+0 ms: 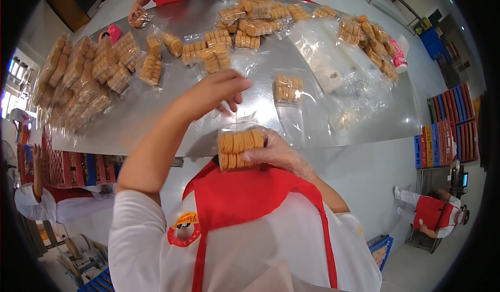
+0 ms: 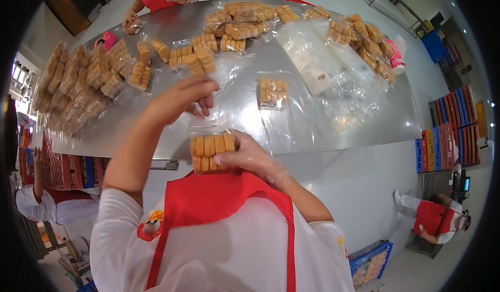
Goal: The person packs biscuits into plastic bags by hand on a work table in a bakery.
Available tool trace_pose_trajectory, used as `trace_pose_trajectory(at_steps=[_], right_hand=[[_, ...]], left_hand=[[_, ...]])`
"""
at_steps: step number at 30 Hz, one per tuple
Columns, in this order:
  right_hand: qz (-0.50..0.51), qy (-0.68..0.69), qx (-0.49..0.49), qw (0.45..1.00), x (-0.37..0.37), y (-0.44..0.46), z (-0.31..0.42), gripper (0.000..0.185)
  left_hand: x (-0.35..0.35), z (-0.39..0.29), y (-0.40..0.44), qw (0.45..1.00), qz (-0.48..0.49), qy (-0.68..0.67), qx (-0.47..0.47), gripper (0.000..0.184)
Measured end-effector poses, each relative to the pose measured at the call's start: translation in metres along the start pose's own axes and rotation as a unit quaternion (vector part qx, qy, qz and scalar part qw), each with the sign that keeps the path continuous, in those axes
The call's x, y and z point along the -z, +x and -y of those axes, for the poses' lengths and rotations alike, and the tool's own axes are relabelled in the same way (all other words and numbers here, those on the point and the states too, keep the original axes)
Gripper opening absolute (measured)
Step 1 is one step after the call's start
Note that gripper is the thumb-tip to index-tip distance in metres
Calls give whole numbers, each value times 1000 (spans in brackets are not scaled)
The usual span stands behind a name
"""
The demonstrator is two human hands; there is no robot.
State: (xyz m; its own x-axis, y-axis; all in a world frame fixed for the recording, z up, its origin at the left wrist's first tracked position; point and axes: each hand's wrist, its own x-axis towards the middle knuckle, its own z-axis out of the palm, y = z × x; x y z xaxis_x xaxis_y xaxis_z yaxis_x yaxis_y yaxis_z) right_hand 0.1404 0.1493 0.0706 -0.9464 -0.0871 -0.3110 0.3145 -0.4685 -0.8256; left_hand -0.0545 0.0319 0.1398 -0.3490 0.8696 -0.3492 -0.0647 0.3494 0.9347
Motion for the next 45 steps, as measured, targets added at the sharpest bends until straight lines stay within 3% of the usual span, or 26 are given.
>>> trace_pose_trajectory(at_steps=[2, 5, 9, 16, 19, 22, 25, 27, 30, 36, 42, 45], right_hand=[[-19, 19, 29, 999, 2, 0, 4, 59], [-85, 58, 39, 994, -2, 2, 4, 57], [-122, 105, 59, 985, -14, 4, 10, 41], [-185, -52, 183, 964, -6, 20, -12, 16], [-164, -28, 190, 968, -10, 10, 1, 13], [-178, -90, 211, 957, -13, 7, 1, 14], [-211, -165, 154, 951, -17, 2, 8, 15], [-206, -118, 138, 962, -15, 2, 5, 11], [-211, -110, 132, 962, -9, 4, -2, 11], [-168, 72, 90, 979, -6, -1, -6, 12], [-144, -27, 13, 989, 8, -5, -11, 21], [-150, -47, -14, 987, -1, -17, -1, 28]], left_hand=[[-8, 31, -30, 992, -90, -76, -34, 32], [-35, 81, -38, 982, -90, -165, -39, 28], [-64, 66, -47, 944, -174, -281, 22, 21], [-52, 98, -36, 972, -195, -104, -83, 9], [-54, 100, -35, 967, -212, -80, -114, 8], [-53, 91, -41, 973, -192, -72, -104, 10], [-54, 89, -43, 979, -181, -34, -90, 13], [-55, 92, -40, 974, -197, -7, -108, 13], [-59, 84, -44, 967, -168, -192, -4, 11], [-59, 102, -38, 947, -152, -282, -24, 3], [-54, 92, -47, 967, -76, -229, 87, 22], [-55, 77, -56, 979, -77, -177, 68, 26]])
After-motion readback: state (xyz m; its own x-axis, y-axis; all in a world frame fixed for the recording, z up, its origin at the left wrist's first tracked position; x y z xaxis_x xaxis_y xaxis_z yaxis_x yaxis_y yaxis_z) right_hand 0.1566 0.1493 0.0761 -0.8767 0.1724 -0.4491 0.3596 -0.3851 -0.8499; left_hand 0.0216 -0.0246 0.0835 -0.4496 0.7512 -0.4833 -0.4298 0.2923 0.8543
